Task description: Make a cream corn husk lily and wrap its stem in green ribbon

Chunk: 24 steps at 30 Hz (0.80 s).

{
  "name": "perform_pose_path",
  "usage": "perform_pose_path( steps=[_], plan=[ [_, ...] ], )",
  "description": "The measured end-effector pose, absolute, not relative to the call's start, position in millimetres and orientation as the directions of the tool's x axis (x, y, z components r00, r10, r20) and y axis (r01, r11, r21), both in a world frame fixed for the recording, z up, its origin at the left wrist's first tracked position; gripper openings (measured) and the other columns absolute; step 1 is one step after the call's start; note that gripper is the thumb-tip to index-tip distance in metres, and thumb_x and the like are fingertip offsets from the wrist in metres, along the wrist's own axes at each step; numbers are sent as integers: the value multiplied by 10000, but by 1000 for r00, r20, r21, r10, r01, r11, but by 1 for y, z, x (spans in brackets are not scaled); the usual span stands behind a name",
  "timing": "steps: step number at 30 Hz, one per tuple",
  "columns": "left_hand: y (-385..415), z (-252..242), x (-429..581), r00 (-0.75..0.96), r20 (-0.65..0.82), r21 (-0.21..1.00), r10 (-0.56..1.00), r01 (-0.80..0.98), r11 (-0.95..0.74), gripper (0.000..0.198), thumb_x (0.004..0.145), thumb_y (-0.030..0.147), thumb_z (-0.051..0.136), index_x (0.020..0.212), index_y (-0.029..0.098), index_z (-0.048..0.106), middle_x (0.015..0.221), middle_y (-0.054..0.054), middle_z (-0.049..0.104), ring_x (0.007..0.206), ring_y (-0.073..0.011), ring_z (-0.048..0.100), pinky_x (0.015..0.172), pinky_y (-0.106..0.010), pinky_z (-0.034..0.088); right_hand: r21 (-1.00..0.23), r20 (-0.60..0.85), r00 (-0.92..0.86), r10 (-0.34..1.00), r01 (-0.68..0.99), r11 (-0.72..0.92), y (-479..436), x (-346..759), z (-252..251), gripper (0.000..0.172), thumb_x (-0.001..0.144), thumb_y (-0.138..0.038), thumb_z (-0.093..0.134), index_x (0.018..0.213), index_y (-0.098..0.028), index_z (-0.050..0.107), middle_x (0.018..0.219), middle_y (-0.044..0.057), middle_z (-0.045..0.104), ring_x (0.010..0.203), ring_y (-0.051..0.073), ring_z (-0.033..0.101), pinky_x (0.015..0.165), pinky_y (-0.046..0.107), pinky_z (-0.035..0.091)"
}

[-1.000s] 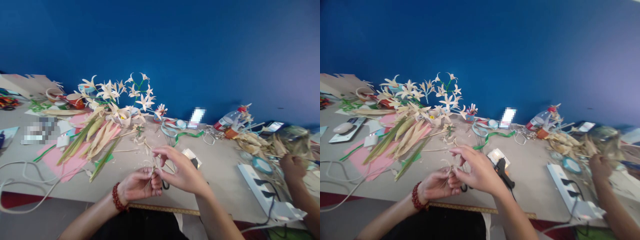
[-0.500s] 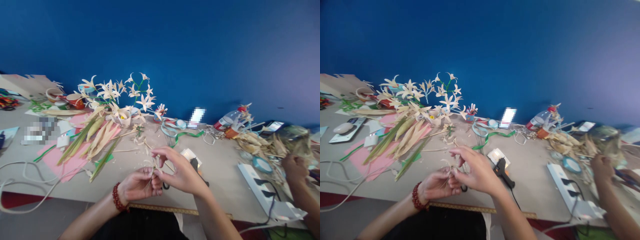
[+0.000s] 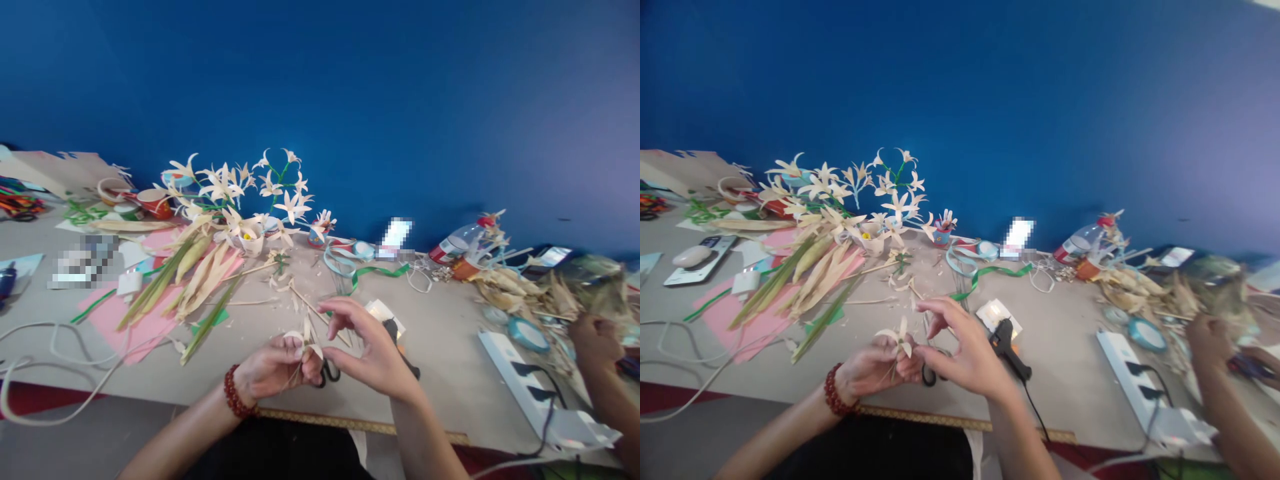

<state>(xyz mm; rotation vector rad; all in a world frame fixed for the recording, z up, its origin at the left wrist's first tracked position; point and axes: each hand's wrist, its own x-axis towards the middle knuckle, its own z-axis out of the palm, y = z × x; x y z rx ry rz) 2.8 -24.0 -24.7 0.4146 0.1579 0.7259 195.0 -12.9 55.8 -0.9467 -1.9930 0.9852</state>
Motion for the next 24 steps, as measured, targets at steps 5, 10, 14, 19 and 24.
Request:
perform_pose_path(
  steps=[5,10,14,19,24],
  plan=[
    [-20,-23,1,724,-36,469,689,-596,651,176,793,231,722,692,87,715,665,-70,615,690,-168,588,765,-331,437,-960,236,-378,895,54,275,-23,186,20,207,854,-263,673,1057,-236,642,1045,70,586,819,173,611,742,311,519],
    [-19,-27,2,726,-45,495,686,-581,647,189,733,278,775,693,103,715,628,-57,620,666,-167,585,753,-332,440,-968,248,-233,940,-84,235,-32,172,6,97,861,-310,674,894,-218,681,932,67,588,878,203,611,745,316,524],
    [-15,-35,3,763,84,553,641,-570,607,273,638,374,832,710,145,702,521,-13,583,548,-148,535,712,-346,446,-969,242,-213,947,-100,226,-39,171,5,72,860,-293,676,875,-224,687,912,59,579,797,179,603,643,278,522],
    [-7,-36,1,782,131,642,610,-536,549,396,563,469,862,575,152,625,492,-19,567,514,-146,513,685,-343,441,-954,299,-226,927,-50,296,-44,178,0,78,854,-292,677,895,-226,686,909,63,593,844,206,608,718,324,520],
    [-2,-34,0,728,25,630,685,-544,555,235,721,331,792,765,129,679,626,-22,604,617,-132,542,683,-271,403,-937,337,-203,919,20,348,-44,176,-1,128,833,-236,693,961,-235,679,997,80,606,989,233,584,850,359,493]
  ],
)
